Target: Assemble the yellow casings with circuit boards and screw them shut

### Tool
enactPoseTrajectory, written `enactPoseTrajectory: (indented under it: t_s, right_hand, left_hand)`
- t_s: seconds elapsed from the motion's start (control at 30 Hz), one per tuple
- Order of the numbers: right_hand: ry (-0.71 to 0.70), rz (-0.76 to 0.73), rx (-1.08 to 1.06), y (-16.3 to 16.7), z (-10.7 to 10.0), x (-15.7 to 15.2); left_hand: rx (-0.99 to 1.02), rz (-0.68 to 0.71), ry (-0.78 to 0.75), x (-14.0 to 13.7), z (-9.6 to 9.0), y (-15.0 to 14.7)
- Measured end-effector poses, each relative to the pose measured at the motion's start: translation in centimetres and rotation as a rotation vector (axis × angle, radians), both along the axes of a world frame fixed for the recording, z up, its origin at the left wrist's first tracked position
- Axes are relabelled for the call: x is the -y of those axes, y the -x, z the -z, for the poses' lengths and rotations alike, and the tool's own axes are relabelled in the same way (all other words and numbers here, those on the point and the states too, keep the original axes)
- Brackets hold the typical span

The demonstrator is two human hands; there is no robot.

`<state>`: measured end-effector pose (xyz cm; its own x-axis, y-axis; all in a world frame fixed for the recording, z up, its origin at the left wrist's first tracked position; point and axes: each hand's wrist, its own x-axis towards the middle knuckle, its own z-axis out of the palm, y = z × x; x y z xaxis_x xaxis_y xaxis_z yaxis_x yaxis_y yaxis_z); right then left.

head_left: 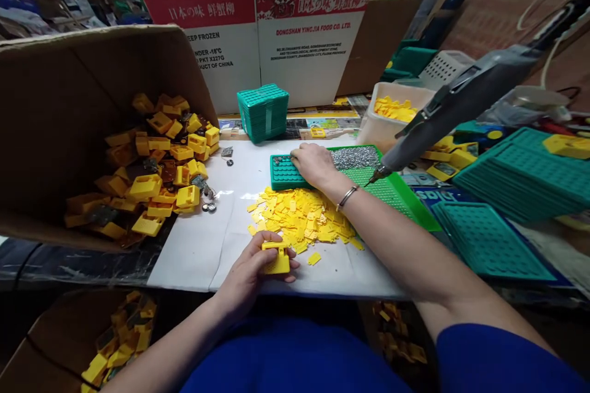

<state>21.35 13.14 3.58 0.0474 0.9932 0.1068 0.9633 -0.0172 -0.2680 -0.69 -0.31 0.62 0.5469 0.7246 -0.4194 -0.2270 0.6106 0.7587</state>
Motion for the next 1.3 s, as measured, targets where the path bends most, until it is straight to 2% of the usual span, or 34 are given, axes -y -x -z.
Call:
enactPoseTrajectory:
  t_s: [0.17,0.37,0.47,0.57,0.67,0.77,0.87,0.97,1.2,1.3]
  right_hand:
    - [0.069,0.066,0.04,0.0,0.2,-1.4]
    - [0.053,0.058,-0.082,0.0,-0.4,-1.3]
    - [-0.005,-0.004,-0.212,0.9,-1.3,1.0]
    - [-0.049,-0.149,-0.396,2.3,-1.5,5.2]
    - [-0.049,-0.269,-0.569,3.4,-0.4,9.7]
    - [-0.089,-0.273,-0.667,4.0,1.5,12.7]
    - [-0.153,-0.218,-0.713,4.3,3.3,14.0]
    - [-0.181,-0.184,-0.761,4.3,4.3,14.7]
    - [-0.111,-0.151,-1.012,4.0,4.1,15.6]
    - [-0.107,-0.137,-1.026,4.3,3.9,15.7]
  left_hand:
    - [0.049,-0.008,-0.008,-0.1,-0.3,0.2]
    - [0.071,-0.068,0.054,0.1,-1.3,-0.7]
    - [0.073,-0.107,0.077,-0.1,-1.3,-1.0]
    - [0.056,-0.165,0.038,-0.3,-0.9,-1.2]
    - [0.042,-0.185,-0.037,-0.3,-0.4,-1.6]
    - [0.013,-0.166,-0.085,-0.1,0.3,-2.2]
    - [-0.001,-0.141,-0.102,0.3,0.9,-2.8]
    - [-0.008,-0.13,-0.094,0.7,1.1,-3.1]
    - [0.089,-0.111,-0.152,1.2,0.8,-3.1]
    - [0.096,-0.119,-0.167,1.2,0.8,-2.8]
